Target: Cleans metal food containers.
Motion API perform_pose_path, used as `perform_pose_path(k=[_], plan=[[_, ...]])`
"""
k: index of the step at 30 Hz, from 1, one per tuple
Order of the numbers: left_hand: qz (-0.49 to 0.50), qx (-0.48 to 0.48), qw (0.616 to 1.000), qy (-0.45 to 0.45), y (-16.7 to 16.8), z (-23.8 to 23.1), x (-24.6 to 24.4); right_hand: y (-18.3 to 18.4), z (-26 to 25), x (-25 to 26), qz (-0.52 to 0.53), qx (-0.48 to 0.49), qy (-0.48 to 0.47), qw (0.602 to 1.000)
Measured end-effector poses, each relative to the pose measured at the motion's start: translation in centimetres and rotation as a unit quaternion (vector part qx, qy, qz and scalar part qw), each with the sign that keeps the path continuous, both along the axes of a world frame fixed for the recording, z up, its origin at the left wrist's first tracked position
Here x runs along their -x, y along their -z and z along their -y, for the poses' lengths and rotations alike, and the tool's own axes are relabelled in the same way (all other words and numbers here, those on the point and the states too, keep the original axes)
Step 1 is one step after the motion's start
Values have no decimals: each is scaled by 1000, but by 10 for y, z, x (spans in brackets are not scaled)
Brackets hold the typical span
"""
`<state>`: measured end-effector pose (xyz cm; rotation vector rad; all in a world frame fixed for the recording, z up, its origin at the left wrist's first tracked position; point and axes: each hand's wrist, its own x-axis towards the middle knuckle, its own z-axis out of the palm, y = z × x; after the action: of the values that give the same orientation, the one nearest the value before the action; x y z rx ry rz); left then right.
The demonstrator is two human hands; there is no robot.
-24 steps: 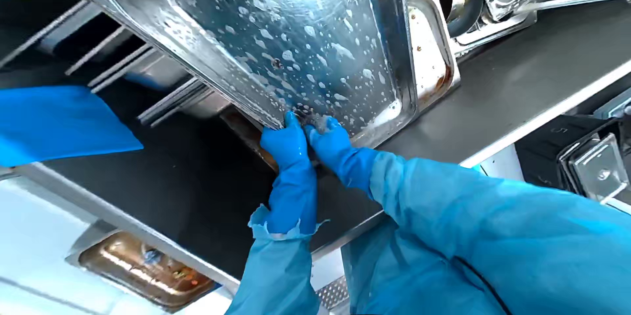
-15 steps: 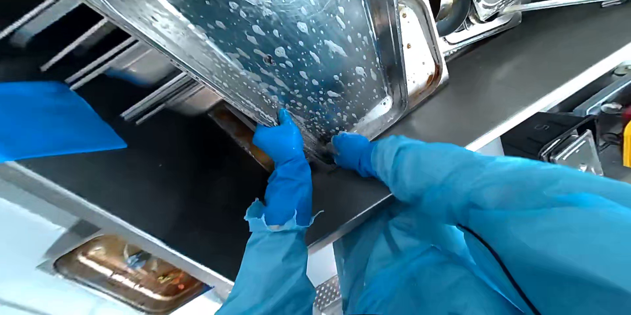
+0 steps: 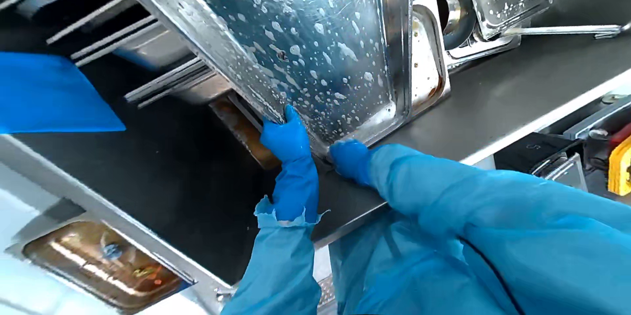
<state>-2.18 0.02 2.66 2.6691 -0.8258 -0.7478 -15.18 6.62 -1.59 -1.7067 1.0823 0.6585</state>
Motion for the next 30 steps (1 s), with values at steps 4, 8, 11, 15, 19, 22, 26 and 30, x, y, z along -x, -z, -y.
perform_pose_path(k=[4, 8, 11, 15, 19, 22, 26, 30], plan=[[-4, -129, 988, 87, 35, -63, 7, 12, 26, 87, -75, 43, -12, 996], [-31, -210, 973, 92, 37, -92, 38, -3, 43, 125, -167, 62, -5, 984], [-30, -156, 983, 90, -8, -82, 35, -25, 50, 120, -122, 25, 37, 992], [-32, -49, 993, 107, -100, -85, 21, -52, 33, 136, -32, 18, 97, 995], [78, 11, 961, 267, -189, -58, 16, -81, 41, 145, 136, 71, 26, 988], [136, -33, 915, 380, -226, -33, 29, -111, 48, 142, 211, 80, 8, 974], [147, -185, 847, 476, -218, 9, 56, -115, 49, 147, 199, 41, 43, 978], [146, -208, 809, 530, -177, 45, 50, -72, 51, 155, 147, 53, 56, 986]])
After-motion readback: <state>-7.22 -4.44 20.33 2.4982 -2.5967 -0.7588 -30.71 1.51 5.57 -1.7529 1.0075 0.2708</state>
